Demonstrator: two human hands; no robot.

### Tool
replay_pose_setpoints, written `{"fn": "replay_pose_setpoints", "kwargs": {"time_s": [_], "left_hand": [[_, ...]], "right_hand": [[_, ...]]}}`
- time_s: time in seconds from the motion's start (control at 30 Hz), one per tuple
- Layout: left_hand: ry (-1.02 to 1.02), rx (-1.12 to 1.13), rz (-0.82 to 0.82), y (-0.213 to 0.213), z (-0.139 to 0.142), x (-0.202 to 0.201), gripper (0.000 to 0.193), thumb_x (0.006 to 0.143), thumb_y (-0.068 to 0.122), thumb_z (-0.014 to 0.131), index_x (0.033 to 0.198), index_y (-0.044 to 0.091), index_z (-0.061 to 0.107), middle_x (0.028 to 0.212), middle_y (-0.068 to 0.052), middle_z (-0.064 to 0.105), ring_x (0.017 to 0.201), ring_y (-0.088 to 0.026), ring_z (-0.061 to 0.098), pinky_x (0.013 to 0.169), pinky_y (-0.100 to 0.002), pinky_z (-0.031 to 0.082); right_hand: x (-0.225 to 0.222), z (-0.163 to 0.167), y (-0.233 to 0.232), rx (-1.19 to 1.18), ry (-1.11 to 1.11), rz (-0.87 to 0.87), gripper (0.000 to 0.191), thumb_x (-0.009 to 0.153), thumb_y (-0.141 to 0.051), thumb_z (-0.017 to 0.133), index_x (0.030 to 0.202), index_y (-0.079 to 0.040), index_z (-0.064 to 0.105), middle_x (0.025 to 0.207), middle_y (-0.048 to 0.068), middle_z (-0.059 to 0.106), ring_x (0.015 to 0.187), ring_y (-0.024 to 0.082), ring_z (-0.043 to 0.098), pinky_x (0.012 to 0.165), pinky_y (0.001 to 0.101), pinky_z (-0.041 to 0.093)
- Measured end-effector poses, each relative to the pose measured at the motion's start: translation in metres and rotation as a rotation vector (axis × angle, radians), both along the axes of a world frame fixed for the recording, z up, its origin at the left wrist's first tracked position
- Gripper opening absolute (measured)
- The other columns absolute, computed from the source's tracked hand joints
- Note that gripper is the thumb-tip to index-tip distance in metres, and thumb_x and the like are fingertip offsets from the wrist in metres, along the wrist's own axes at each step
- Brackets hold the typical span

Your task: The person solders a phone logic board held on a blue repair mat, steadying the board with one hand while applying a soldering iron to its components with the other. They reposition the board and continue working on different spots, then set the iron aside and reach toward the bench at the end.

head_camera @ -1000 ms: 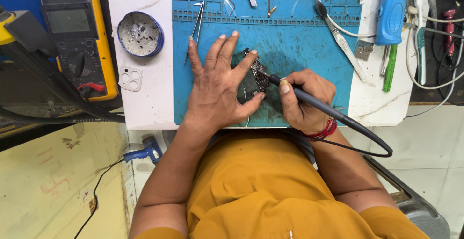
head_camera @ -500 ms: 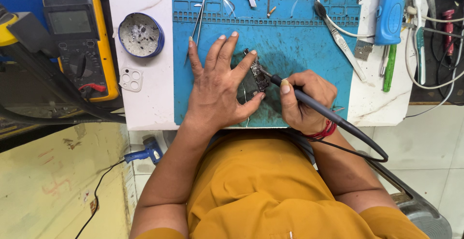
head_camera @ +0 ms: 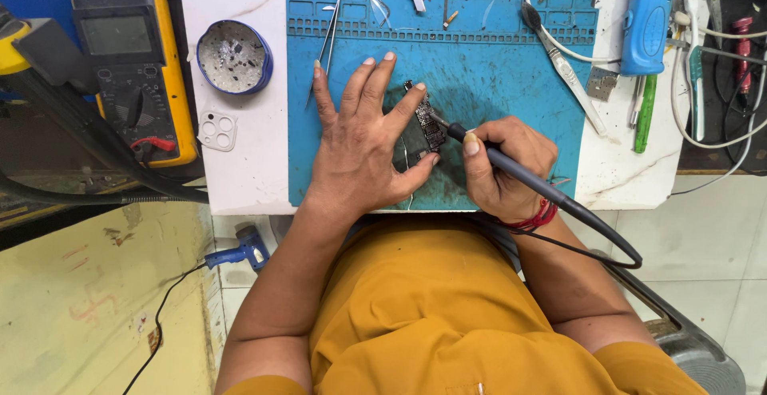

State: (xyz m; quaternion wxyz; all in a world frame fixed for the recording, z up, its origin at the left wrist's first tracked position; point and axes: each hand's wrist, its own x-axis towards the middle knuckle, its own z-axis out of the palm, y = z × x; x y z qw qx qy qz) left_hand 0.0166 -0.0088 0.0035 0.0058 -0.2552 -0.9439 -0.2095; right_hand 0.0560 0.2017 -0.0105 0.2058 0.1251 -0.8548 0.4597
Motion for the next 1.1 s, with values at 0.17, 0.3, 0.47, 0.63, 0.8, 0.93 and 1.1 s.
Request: {"fn": "replay_pose_setpoints", "kwargs": {"time_s": [0.17,0.3,0.47,0.63,0.8,0.93,1.1], "left_hand": [[0.005,0.001,-0.004,-0.0010,0.0002,-0.0010,0.078,0.080,0.058,0.076,0.143,0.014,0.062,0.159,-0.023,0.036,0.150,-0.037,0.028,0.121,-0.073,-0.002],[0.010,0.000,-0.006,-0.0016,-0.0005,-0.0010,0.077,0.081,0.058,0.076,0.143,0.014,0.062,0.159,-0.023,0.036,0.150,-0.037,0.028,0.121,-0.072,-0.003],[0.008,-0.001,-0.006,-0.0018,-0.0005,-0.0005,0.078,0.081,0.058,0.075,0.144,0.014,0.062,0.159,-0.023,0.036,0.150,-0.037,0.028,0.122,-0.071,-0.003],[0.009,-0.003,-0.006,-0.0017,0.0007,-0.0006,0.078,0.080,0.058,0.075,0.143,0.014,0.063,0.158,-0.023,0.036,0.150,-0.037,0.028,0.121,-0.072,-0.003],[0.007,0.001,-0.006,-0.0012,0.0019,0.0000,0.078,0.080,0.058,0.076,0.143,0.014,0.062,0.159,-0.023,0.036,0.150,-0.037,0.028,0.122,-0.072,-0.002],[0.006,0.003,-0.005,-0.0007,0.0019,-0.0006,0.077,0.081,0.058,0.076,0.143,0.013,0.062,0.159,-0.023,0.036,0.150,-0.037,0.027,0.122,-0.072,-0.002],[0.007,0.004,-0.005,-0.0009,0.0019,-0.0004,0.078,0.080,0.057,0.076,0.143,0.013,0.062,0.158,-0.023,0.036,0.150,-0.037,0.027,0.122,-0.072,-0.002]], "right_hand": [[0.0002,-0.0022,0.0020,0.002,-0.016,0.004,0.013,0.102,-0.007,0.067,0.091,-0.002,0.060,0.074,0.010,0.060,0.061,0.023,0.057,0.055,0.0320,0.042],[0.0011,-0.0040,0.0035,-0.026,-0.015,-0.019,0.015,0.101,-0.007,0.067,0.088,-0.002,0.060,0.073,0.010,0.059,0.057,0.022,0.054,0.052,0.0323,0.039],[0.0014,-0.0025,0.0018,-0.011,-0.017,-0.010,0.015,0.103,-0.008,0.067,0.091,-0.002,0.061,0.075,0.010,0.060,0.061,0.023,0.057,0.054,0.0320,0.041],[0.0003,-0.0019,0.0009,-0.016,-0.030,-0.003,0.014,0.104,-0.008,0.067,0.093,-0.002,0.061,0.075,0.010,0.061,0.061,0.022,0.058,0.055,0.0314,0.042],[0.0012,-0.0037,0.0037,-0.064,-0.042,-0.011,0.014,0.102,-0.008,0.066,0.090,-0.002,0.060,0.072,0.009,0.059,0.059,0.021,0.055,0.054,0.0308,0.040],[0.0012,-0.0035,0.0040,-0.055,-0.054,-0.013,0.014,0.103,-0.008,0.066,0.092,-0.002,0.061,0.073,0.008,0.060,0.060,0.020,0.056,0.054,0.0301,0.042],[0.0006,-0.0023,0.0026,-0.043,-0.065,-0.008,0.013,0.103,-0.008,0.067,0.093,-0.002,0.062,0.074,0.009,0.061,0.060,0.019,0.057,0.055,0.0295,0.042]]}}
